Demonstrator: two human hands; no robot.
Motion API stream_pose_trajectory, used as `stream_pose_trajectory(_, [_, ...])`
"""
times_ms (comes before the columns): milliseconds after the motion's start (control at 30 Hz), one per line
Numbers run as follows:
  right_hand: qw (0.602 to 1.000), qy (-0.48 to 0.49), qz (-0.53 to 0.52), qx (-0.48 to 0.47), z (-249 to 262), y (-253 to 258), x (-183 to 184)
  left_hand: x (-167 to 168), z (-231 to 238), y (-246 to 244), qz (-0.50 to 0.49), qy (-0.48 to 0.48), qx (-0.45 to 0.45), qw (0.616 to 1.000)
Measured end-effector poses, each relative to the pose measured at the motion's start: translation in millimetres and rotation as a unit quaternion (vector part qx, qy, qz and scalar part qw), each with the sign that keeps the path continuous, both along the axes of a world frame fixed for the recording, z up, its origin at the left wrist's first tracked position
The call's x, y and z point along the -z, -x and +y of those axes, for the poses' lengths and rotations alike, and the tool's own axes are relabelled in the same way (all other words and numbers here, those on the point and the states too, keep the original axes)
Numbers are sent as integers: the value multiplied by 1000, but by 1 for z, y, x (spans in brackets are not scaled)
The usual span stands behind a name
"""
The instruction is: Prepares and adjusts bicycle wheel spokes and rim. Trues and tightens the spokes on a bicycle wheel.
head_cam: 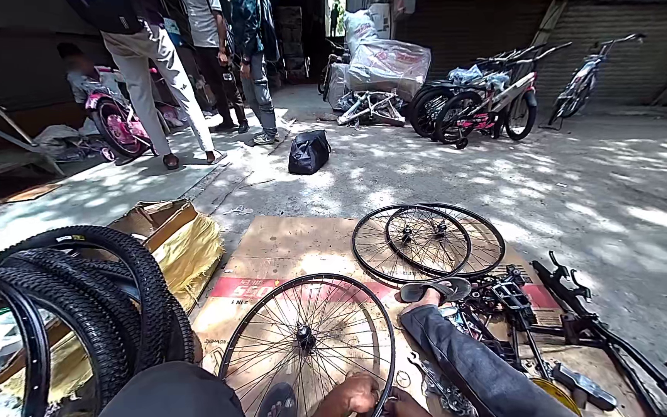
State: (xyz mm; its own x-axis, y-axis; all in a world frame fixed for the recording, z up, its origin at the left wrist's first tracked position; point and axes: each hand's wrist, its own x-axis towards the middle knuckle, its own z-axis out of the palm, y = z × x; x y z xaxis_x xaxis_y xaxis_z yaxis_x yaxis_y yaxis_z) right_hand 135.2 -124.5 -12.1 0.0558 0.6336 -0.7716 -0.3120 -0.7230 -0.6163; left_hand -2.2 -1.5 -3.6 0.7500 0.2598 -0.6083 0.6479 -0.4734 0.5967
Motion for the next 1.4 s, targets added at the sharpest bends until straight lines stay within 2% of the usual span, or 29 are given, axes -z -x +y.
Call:
stream_pose_trajectory(233, [999, 10, 23, -27, 4, -9, -5, -4, 2, 1, -1, 10, 3, 1000])
stream_pose_trajectory(367, [1000, 27, -3, 16, 10, -22, -5, -4, -3, 0, 15, -17, 2, 1000])
stream_pose_trajectory(433, [990, 36, -132, -18, 14, -37, 7, -4, 0, 3, -11, -18, -56, 998])
stream_pose_trajectory(467, [967, 46, -237, -76, 15, -47, 14, -3, 4, 7, -40, -24, -105, 993])
stream_pose_trajectory(500, [927, 67, -340, -145, 17, -57, 20, -4, 9, 11, -72, -41, -167, 982])
stream_pose_trajectory(533, [888, 88, -404, -202, 18, -64, 22, -7, 15, 16, -97, -73, -232, 965])
stream_pose_trajectory(600, [843, 121, -455, -262, 20, -70, 27, -21, 32, 31, -116, -149, -353, 916])
stream_pose_trajectory(700, [803, 171, -468, -326, 21, -65, 31, -40, 55, 74, -95, -256, -532, 802])
stream_pose_trajectory(800, [765, 210, -450, -411, 21, -55, 21, -45, 59, 135, 32, -295, -697, 652])
stream_pose_trajectory(867, [752, 218, -436, -444, 23, -51, 20, -38, 51, 173, 156, -260, -768, 564])
stream_pose_trajectory(900, [755, 214, -431, -445, 25, -50, 20, -31, 44, 189, 211, -233, -777, 545])
stream_pose_trajectory(933, [771, 201, -425, -429, 28, -50, 19, -21, 36, 203, 262, -202, -768, 549])
stream_pose_trajectory(967, [799, 181, -412, -398, 31, -52, 19, -15, 28, 211, 282, -163, -749, 577])
stream_pose_trajectory(1000, [839, 156, -387, -349, 33, -56, 19, -22, 16, 214, 254, -110, -728, 628])
stream_pose_trajectory(1033, [888, 124, -348, -274, 35, -59, 21, -33, 4, 213, 210, -66, -701, 678])
stream_pose_trajectory(1067, [941, 90, -279, -170, 35, -60, 25, -49, -6, 210, 169, -24, -686, 707])
stream_pose_trajectory(1100, [981, 62, -177, -50, 38, -58, 22, -53, -11, 207, 122, -5, -711, 693])
stream_pose_trajectory(1133, [994, 42, -84, 51, 42, -56, 16, -48, -11, 206, 78, 1, -757, 649])
stream_pose_trajectory(1167, [993, 23, -18, 115, 46, -54, 10, -46, -9, 206, 51, -9, -787, 615])
stream_pose_trajectory(1200, [990, 8, 14, 139, 49, -52, 7, -45, -1, 204, 18, -12, -818, 575])
stream_pose_trajectory(1267, [993, -1, 7, 116, 51, -44, 5, -56, 15, 197, -14, -38, -838, 544])
stream_pose_trajectory(1333, [998, 2, -38, 56, 49, -35, 8, -71, 35, 195, -52, -64, -837, 541])
stream_pose_trajectory(1400, [998, 13, -54, 16, 48, -25, 6, -98, 63, 190, -138, -77, -832, 531])
